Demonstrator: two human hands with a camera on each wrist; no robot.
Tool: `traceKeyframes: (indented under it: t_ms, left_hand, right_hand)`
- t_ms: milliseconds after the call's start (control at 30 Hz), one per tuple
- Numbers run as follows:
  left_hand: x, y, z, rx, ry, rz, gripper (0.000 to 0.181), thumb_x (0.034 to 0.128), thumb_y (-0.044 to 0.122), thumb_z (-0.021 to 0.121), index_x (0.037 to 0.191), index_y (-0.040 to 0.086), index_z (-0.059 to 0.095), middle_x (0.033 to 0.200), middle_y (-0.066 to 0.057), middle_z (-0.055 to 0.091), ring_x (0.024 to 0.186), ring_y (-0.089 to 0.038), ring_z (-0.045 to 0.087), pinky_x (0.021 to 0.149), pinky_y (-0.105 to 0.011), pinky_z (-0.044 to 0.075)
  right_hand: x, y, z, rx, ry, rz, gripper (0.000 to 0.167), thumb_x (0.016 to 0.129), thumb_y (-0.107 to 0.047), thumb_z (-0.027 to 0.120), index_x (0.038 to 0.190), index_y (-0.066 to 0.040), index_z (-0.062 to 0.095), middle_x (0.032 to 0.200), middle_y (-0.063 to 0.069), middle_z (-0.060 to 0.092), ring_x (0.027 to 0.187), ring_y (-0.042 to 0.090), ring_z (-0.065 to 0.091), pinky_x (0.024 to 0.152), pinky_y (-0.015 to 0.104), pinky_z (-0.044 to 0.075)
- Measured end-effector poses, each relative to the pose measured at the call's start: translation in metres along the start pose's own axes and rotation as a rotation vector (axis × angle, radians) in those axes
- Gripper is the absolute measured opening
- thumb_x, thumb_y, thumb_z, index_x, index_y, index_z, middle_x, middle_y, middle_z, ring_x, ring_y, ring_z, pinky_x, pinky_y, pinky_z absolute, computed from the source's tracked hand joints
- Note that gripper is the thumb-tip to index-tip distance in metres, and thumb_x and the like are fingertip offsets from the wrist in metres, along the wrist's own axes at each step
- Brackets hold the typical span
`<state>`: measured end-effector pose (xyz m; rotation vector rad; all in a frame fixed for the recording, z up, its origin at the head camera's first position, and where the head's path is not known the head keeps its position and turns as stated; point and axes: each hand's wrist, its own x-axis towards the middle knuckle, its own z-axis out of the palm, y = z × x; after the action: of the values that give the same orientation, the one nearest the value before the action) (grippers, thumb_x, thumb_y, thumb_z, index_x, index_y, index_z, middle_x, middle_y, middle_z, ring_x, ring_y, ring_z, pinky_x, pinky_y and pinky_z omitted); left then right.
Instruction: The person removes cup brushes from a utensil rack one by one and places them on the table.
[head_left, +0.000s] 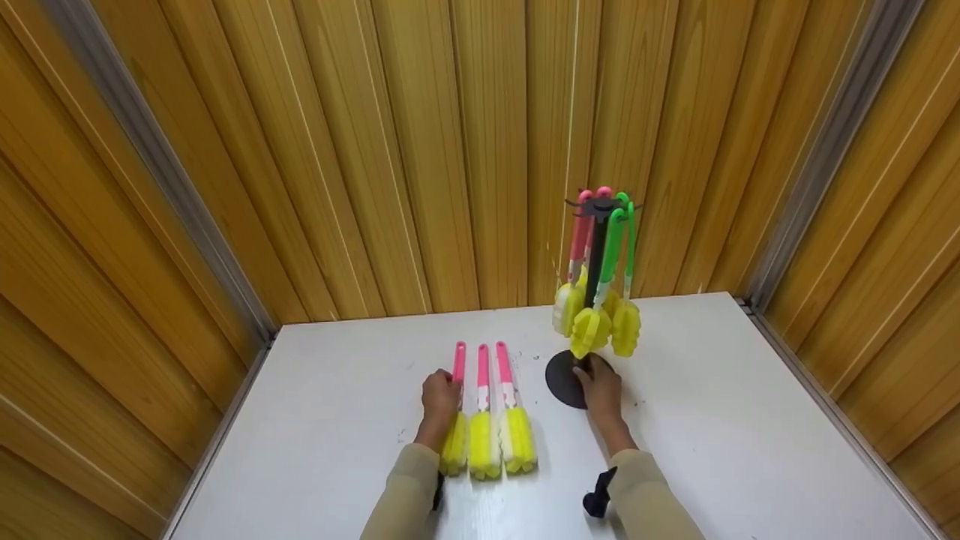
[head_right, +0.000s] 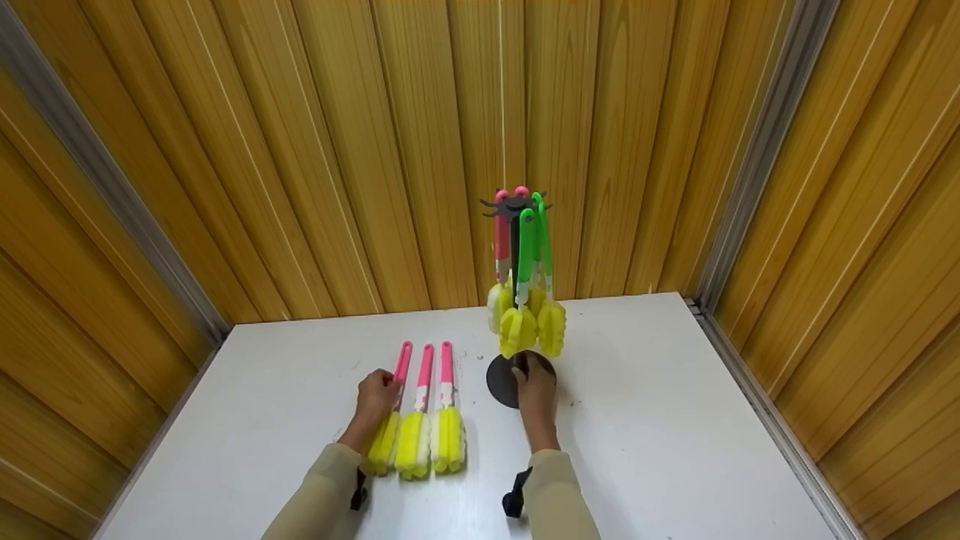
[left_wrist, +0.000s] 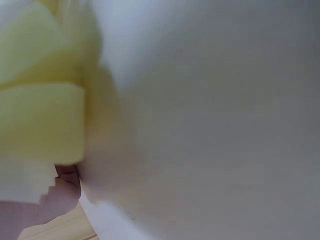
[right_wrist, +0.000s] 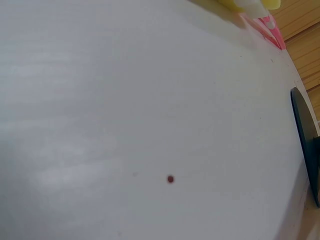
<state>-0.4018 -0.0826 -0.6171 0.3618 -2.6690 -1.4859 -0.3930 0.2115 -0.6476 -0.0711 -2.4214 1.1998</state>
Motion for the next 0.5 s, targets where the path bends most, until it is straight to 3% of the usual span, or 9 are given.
traceKeyframes:
  t_ms: [100, 267, 400, 500]
  left_hand:
    - [0.0, 0.003, -0.001, 0.037, -0.021, -0.017, 0.02, 0.1008, 0.011, 0.06, 0.115, -0.003, 0.062, 0.099, -0.011, 0.061, 0.089, -0.025, 0.059, 0.088, -0.041, 0.055]
    - [0.001, 0.012, -0.006, 0.15, -0.046, 0.041, 0.024, 0.0995, 0.007, 0.061, 0.118, -0.008, 0.059, 0.101, -0.015, 0.058, 0.091, -0.027, 0.059, 0.091, -0.044, 0.054]
    - [0.005, 0.035, -0.012, 0.146, -0.068, 0.056, 0.03, 0.0995, 0.007, 0.06, 0.125, -0.008, 0.057, 0.104, -0.015, 0.057, 0.094, -0.027, 0.058, 0.094, -0.042, 0.053]
    - [0.007, 0.06, -0.016, 0.12, -0.065, 0.12, 0.033, 0.0984, 0.007, 0.06, 0.127, -0.008, 0.057, 0.11, -0.018, 0.059, 0.101, -0.03, 0.059, 0.096, -0.043, 0.053]
  right_hand:
    - [-0.003, 0.001, 0.0, 0.014, 0.006, -0.015, 0.023, 0.098, -0.008, 0.066, 0.118, 0.004, 0.063, 0.119, 0.023, 0.068, 0.114, 0.04, 0.063, 0.098, 0.053, 0.05]
    - [-0.007, 0.003, 0.001, -0.006, -0.016, 0.008, 0.027, 0.099, -0.012, 0.067, 0.121, 0.002, 0.062, 0.122, 0.022, 0.068, 0.115, 0.039, 0.063, 0.1, 0.052, 0.05]
    - [-0.005, 0.003, 0.0, -0.008, -0.024, 0.017, 0.032, 0.099, -0.012, 0.066, 0.127, 0.002, 0.06, 0.129, 0.022, 0.065, 0.121, 0.039, 0.06, 0.104, 0.052, 0.047]
    - [-0.001, 0.003, -0.002, -0.002, -0.024, 0.021, 0.032, 0.1, -0.011, 0.065, 0.128, 0.002, 0.059, 0.131, 0.022, 0.064, 0.123, 0.039, 0.059, 0.105, 0.053, 0.046]
